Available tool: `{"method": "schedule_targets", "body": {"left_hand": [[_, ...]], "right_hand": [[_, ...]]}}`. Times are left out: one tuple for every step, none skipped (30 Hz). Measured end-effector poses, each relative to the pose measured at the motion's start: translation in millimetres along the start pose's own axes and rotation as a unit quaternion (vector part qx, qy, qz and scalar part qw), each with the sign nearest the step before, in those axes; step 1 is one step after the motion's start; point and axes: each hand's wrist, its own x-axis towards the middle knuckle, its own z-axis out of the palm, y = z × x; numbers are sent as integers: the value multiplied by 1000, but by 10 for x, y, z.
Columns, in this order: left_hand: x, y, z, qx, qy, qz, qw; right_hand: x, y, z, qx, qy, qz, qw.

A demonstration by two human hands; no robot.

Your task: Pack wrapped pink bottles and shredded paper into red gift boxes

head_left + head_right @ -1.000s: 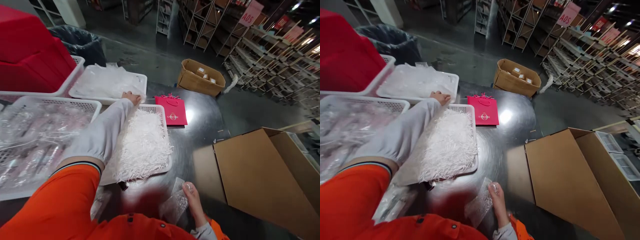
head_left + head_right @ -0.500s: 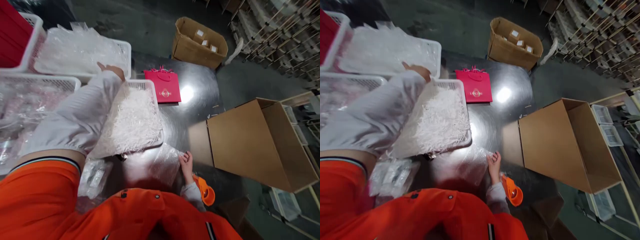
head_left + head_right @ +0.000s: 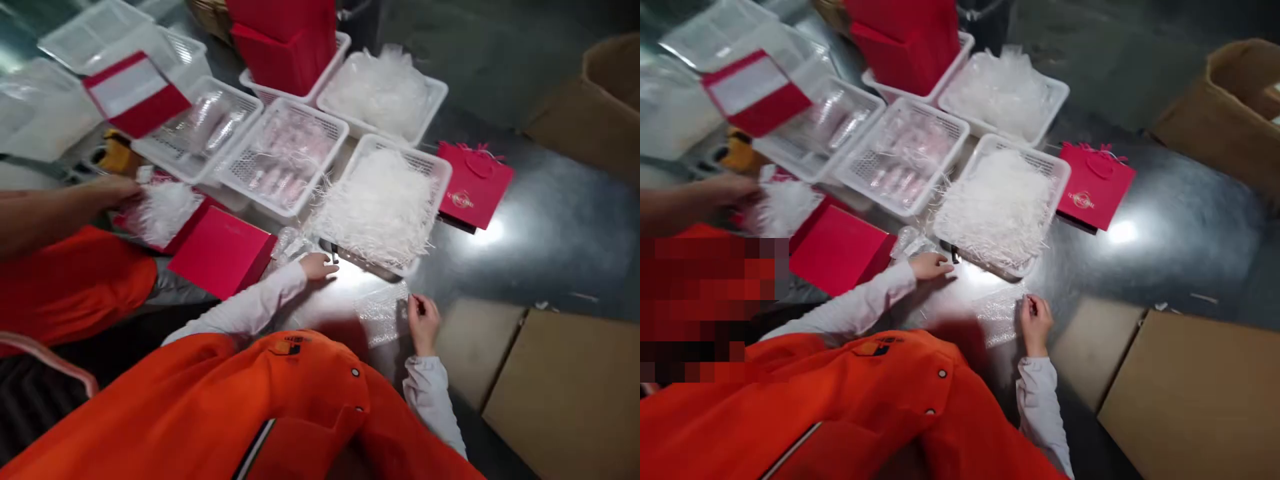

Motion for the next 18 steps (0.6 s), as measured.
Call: {"method": "schedule_targets", "body": {"left_hand": [[83,-44,194,-7,19,-32,999],[183,-67,362,-21,36,-51,998],[289,-73,500,-54,62,-69,994],[391,-68,607,-92,78,-73,990],[483,-56,683,-123,88,-76,986],[560,-44,732,-151,95,-78,981],[615,-36,760,-173,96,-78,977],[647,-33,774,-191,94,-79,974],[650,-39,782,-209,89,-79,971],[625,-51,795,-231,80,-77,967],[570,-71,820,-256,66,-72,962],[487,-95,864,-281,47,-65,956],[382,-123,931,-303,25,-56,951],[260,-155,1021,-330,0,-43,943],[128,-189,1131,-367,-30,-21,930],[-6,-226,1256,-408,-63,11,911],[-136,-265,1389,-446,-98,50,888],[-255,-303,1522,-476,-130,93,865]], "right_hand": [[-27,-24,62,-6,-45,-14,999],[-110,-55,132,-20,-101,-25,994],[-242,-87,202,-45,-161,-33,985],[-409,-114,266,-81,-214,-38,973],[-593,-130,319,-124,-256,-44,958],[-774,-131,357,-162,-279,-49,945],[-936,-117,381,-189,-290,-53,937],[-1067,-89,390,-203,-291,-54,933],[-1161,-52,388,-205,-286,-52,935],[-1220,-13,377,-198,-279,-48,938],[-1245,23,361,-186,-272,-43,943],[-1245,49,346,-174,-262,-35,949],[-1227,59,334,-160,-248,-22,955],[-1197,51,329,-145,-232,-5,962],[-1163,24,334,-123,-218,18,968],[-1129,-20,350,-93,-209,46,972],[-1099,-77,377,-56,-208,76,974],[-1076,-143,415,-13,-219,102,970]]}}
